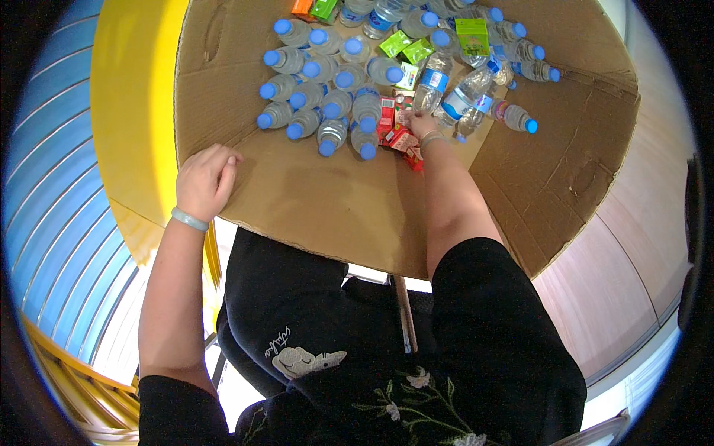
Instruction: The person picks water bottles from a cardboard box on the floor and places them onto a yellow shelf. The person handles the bottles one at a time, arranging them in rows on the shelf.
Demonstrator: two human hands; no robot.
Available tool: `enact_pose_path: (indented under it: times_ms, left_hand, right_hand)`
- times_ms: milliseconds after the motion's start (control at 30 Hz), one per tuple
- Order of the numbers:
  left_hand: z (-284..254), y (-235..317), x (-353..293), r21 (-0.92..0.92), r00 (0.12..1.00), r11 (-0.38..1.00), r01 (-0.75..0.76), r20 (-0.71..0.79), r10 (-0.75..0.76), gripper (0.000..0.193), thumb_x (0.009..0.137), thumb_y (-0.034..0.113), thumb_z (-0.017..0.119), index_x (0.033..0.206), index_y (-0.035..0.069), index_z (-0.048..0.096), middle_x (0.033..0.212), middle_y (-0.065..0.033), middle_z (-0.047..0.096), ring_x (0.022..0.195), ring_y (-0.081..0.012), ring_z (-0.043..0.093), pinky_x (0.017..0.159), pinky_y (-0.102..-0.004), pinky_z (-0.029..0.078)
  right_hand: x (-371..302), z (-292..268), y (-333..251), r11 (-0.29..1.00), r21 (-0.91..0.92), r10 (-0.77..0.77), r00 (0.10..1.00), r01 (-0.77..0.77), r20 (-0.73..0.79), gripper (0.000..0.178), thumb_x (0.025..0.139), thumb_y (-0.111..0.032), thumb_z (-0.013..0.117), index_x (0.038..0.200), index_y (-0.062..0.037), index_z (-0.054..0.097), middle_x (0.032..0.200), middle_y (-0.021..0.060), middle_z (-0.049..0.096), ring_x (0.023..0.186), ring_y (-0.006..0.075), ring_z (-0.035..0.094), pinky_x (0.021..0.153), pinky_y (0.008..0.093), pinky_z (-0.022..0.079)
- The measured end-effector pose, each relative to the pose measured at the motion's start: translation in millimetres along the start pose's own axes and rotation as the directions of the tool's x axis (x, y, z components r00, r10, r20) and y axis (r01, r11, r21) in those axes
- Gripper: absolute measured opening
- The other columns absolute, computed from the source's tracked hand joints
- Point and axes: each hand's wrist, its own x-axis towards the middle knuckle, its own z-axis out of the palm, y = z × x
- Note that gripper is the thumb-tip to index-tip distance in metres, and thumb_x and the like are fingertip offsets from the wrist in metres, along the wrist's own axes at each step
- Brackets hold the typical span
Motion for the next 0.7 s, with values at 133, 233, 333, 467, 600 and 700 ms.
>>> enact_pose_path:
  times_ms: [133,233,333,467,600,700]
  left_hand:
    - [0.8,-1.8,-0.5,-0.017,1.0,1.0,0.007,-0.008,-0.008,0.016,0.082,0.013,0.044,0.077,0.004,0.056,0.071,-0.0126,0.052,0.07,-0.0309,0.053,0.063,-0.0371,0.042]
    - [-1.5,-0.7,4.2,-0.011,1.0,1.0,0.002,-0.008,-0.002,0.015,0.081,0.013,0.044,0.078,0.005,0.056,0.072,-0.0121,0.053,0.07,-0.0304,0.053,0.063,-0.0374,0.042]
    - [3.0,-3.3,-2.4,-0.029,0.998,0.999,0.029,-0.058,-0.031,0.013,0.08,0.014,0.046,0.075,0.007,0.056,0.071,-0.0097,0.054,0.069,-0.0284,0.054,0.062,-0.0381,0.043]
    - [0.1,-4.1,-0.7,-0.035,0.998,0.999,-0.01,-0.06,0.008,0.014,0.079,0.016,0.046,0.075,0.007,0.056,0.073,-0.0094,0.055,0.071,-0.0284,0.055,0.063,-0.0384,0.043]
    - [-1.0,-4.0,-0.8,-0.041,0.999,0.999,-0.006,-0.04,0.004,0.015,0.08,0.016,0.045,0.077,0.007,0.056,0.076,-0.0104,0.056,0.073,-0.0295,0.055,0.065,-0.0386,0.044]
    - [-1.2,-4.4,-2.9,-0.056,0.998,0.998,-0.016,-0.056,0.013,0.015,0.081,0.017,0.045,0.079,0.007,0.056,0.077,-0.0109,0.055,0.075,-0.0301,0.055,0.066,-0.0387,0.044]
  right_hand:
    - [14.4,17.2,16.2,0.973,0.219,-0.072,0.997,0.076,-0.025,0.038,0.08,-0.033,0.058,0.106,-0.0054,0.059,0.097,0.0142,0.061,0.09,0.0209,0.057,0.078,0.031,0.045]
    - [34.5,29.5,39.0,0.949,0.255,-0.181,0.982,0.188,-0.05,0.034,0.08,-0.033,0.058,0.106,-0.01,0.059,0.098,0.0136,0.061,0.086,0.0216,0.058,0.076,0.0314,0.045]
    - [-2.9,14.4,13.4,0.966,-0.002,-0.255,0.954,0.258,-0.158,0.023,0.08,-0.033,0.054,0.099,-0.0217,0.063,0.092,0.0195,0.06,0.082,0.0319,0.059,0.073,0.0374,0.046]
    - [-54.4,-24.2,-12.7,0.971,-0.058,-0.234,0.863,0.233,-0.448,0.02,0.081,-0.032,0.054,0.092,-0.0184,0.063,0.084,0.0175,0.061,0.076,0.0304,0.059,0.069,0.0365,0.045]
    - [-108.6,-103.7,-25.8,0.962,0.127,-0.16,0.873,0.243,-0.461,0.027,0.075,-0.032,0.058,0.098,-0.0184,0.059,0.075,0.0167,0.06,0.07,0.0297,0.058,0.064,0.0355,0.045]
    - [-166.9,-139.5,-39.1,0.935,-0.058,-0.333,0.812,0.35,-0.479,0.039,0.07,-0.029,0.06,0.107,-0.0155,0.058,0.067,0.013,0.057,0.062,0.0226,0.057,0.059,0.0331,0.045]
